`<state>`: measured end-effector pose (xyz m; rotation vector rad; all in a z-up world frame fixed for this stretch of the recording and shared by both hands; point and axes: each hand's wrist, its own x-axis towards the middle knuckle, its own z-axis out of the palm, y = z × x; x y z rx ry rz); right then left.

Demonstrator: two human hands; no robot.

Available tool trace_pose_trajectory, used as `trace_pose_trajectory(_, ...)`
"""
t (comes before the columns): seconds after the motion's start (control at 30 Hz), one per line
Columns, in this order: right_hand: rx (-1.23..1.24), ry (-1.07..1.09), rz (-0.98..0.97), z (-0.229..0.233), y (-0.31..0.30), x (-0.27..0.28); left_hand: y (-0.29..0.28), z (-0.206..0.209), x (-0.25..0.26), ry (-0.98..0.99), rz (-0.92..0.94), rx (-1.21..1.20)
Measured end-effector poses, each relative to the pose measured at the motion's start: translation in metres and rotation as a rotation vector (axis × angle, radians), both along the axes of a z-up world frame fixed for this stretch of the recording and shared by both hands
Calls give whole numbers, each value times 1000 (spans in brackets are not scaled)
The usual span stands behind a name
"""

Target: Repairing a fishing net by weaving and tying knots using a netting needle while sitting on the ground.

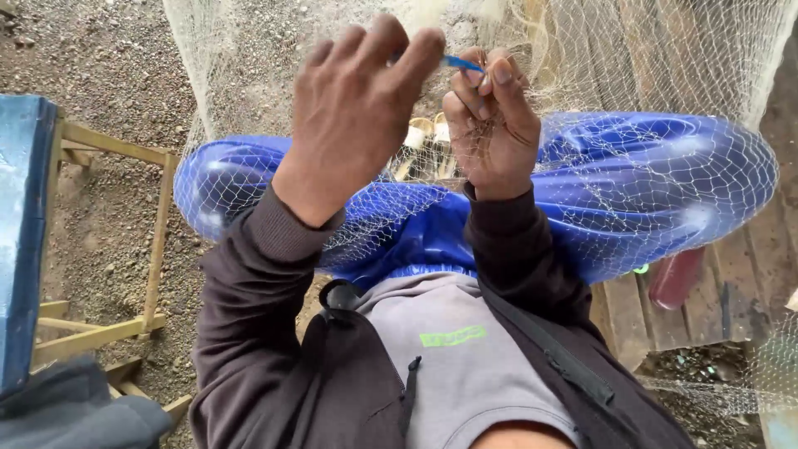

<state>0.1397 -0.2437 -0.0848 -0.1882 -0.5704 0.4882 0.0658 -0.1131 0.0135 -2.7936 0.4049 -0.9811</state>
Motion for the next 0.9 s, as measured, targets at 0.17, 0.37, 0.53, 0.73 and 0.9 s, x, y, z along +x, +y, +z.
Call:
trace_pose_trajectory(0.17, 23, -11, 44, 5, 1, -1, 6, 1, 7, -159, 140, 105)
trace_pose_trajectory(0.37, 37, 31, 163, 3, 2, 0, 23, 2, 20, -257, -94, 202)
trace_pose_trajectory(0.53, 30, -38, 172, 2, 3, 2, 32, 13, 19, -335, -66, 374)
trace_pose_trajectory(0.73, 32, 19, 237, 5, 3, -2, 33, 13, 21, -314, -146, 334)
trace_pose_trajectory(0.9, 83, 22, 342, 3, 6, 1, 37, 13, 26, -294, -287, 259)
